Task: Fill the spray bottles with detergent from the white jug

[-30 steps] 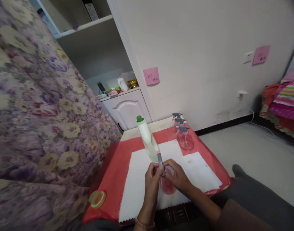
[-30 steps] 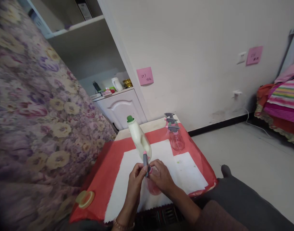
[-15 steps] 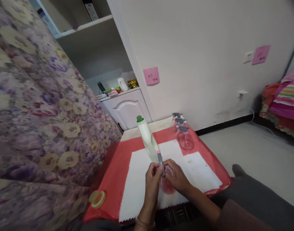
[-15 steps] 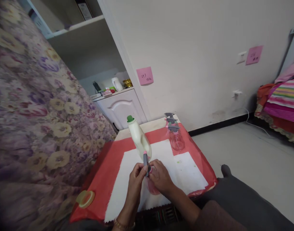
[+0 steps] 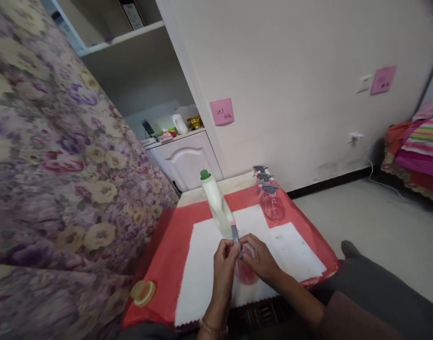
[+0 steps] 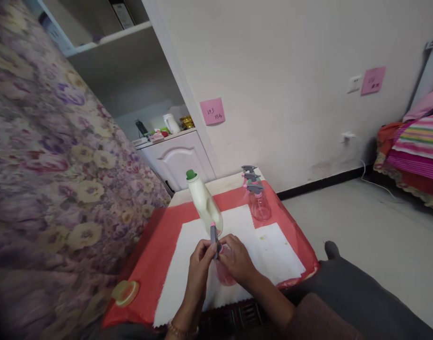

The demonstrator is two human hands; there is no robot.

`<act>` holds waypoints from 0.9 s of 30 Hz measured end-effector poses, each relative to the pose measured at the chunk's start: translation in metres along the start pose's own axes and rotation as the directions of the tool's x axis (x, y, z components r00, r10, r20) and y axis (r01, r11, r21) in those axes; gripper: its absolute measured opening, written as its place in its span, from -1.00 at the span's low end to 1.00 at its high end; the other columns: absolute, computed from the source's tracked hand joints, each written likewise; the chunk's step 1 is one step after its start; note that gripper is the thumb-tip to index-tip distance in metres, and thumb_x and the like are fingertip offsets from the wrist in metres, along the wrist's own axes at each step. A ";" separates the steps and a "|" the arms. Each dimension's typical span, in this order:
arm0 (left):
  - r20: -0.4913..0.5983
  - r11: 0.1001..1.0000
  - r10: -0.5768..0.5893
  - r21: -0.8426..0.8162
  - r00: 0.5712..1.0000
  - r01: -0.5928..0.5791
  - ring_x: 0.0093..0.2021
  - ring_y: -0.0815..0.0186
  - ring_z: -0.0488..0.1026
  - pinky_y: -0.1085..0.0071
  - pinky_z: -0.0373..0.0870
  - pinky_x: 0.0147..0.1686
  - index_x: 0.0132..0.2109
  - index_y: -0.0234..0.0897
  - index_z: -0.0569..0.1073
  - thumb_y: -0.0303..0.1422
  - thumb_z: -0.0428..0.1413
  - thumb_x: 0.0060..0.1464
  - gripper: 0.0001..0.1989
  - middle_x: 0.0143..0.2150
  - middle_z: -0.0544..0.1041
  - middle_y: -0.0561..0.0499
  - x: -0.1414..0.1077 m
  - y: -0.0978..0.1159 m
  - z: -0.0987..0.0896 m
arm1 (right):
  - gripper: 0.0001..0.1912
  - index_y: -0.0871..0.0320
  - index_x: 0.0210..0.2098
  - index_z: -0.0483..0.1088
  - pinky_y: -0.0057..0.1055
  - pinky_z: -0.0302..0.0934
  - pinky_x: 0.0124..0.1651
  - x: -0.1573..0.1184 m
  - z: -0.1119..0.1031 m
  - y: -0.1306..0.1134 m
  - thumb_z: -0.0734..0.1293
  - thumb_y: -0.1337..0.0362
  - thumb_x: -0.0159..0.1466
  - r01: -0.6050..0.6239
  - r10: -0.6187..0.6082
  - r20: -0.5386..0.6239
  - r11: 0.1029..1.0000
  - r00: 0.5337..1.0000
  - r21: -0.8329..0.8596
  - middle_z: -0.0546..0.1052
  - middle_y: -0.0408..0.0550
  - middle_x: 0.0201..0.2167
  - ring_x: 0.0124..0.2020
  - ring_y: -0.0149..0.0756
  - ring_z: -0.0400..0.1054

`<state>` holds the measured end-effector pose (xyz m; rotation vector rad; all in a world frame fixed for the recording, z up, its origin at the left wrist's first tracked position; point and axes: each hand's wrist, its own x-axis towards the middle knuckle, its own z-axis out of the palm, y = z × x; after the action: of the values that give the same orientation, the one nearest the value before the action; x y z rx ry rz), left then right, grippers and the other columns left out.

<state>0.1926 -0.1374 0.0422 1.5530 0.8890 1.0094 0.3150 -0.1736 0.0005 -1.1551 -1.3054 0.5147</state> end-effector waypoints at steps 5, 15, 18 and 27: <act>-0.008 1.000 0.008 0.013 1.000 -0.008 -0.36 0.34 0.33 0.48 0.26 -0.32 -0.34 -0.27 0.42 -0.17 0.17 0.08 -0.76 -0.44 0.42 0.12 0.000 0.000 0.001 | -0.90 0.12 -0.26 0.39 -0.28 0.22 -0.09 0.000 0.004 0.002 0.29 0.34 0.19 -0.008 0.007 -0.023 1.000 1.000 -0.022 0.47 -0.09 -0.29 -0.20 -0.20 0.34; 0.030 0.998 0.011 0.066 0.999 -0.013 -0.19 0.23 0.43 0.38 0.33 -0.13 -0.20 -0.27 0.48 -0.07 0.05 0.17 -0.66 -0.24 0.55 0.00 0.001 -0.005 -0.012 | -0.22 0.11 0.12 0.24 -0.14 0.16 0.15 -0.016 0.005 0.009 0.46 0.40 -0.11 -0.130 0.143 0.059 0.974 0.988 -0.183 0.38 0.03 0.02 0.06 -0.05 0.25; 0.052 0.998 0.007 0.056 0.999 -0.010 -0.07 0.17 0.45 0.31 0.31 -0.01 -0.09 -0.26 0.50 -0.06 -0.03 0.22 -0.60 -0.08 0.57 -0.05 0.002 -0.015 -0.017 | -0.08 0.18 0.21 0.14 -0.07 0.11 0.21 -0.023 0.005 0.015 0.46 0.39 -0.15 -0.170 0.202 0.090 0.946 0.975 -0.277 0.32 0.13 0.10 0.12 0.03 0.20; 0.121 0.992 -0.126 0.000 0.985 0.127 0.06 0.06 0.43 0.09 0.20 0.19 0.02 -0.32 0.52 0.06 -0.14 0.22 -0.40 0.05 0.55 -0.15 0.005 -0.056 -0.022 | -0.20 0.08 0.15 0.29 -0.18 0.23 0.10 -0.019 -0.006 0.024 0.43 0.43 -0.12 -0.190 0.224 0.106 0.945 0.969 -0.266 0.30 0.02 -0.03 0.02 -0.07 0.26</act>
<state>0.1711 -0.1143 -0.0090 1.5148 0.8867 0.8185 0.3226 -0.1826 -0.0286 -1.5041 -1.4022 0.6000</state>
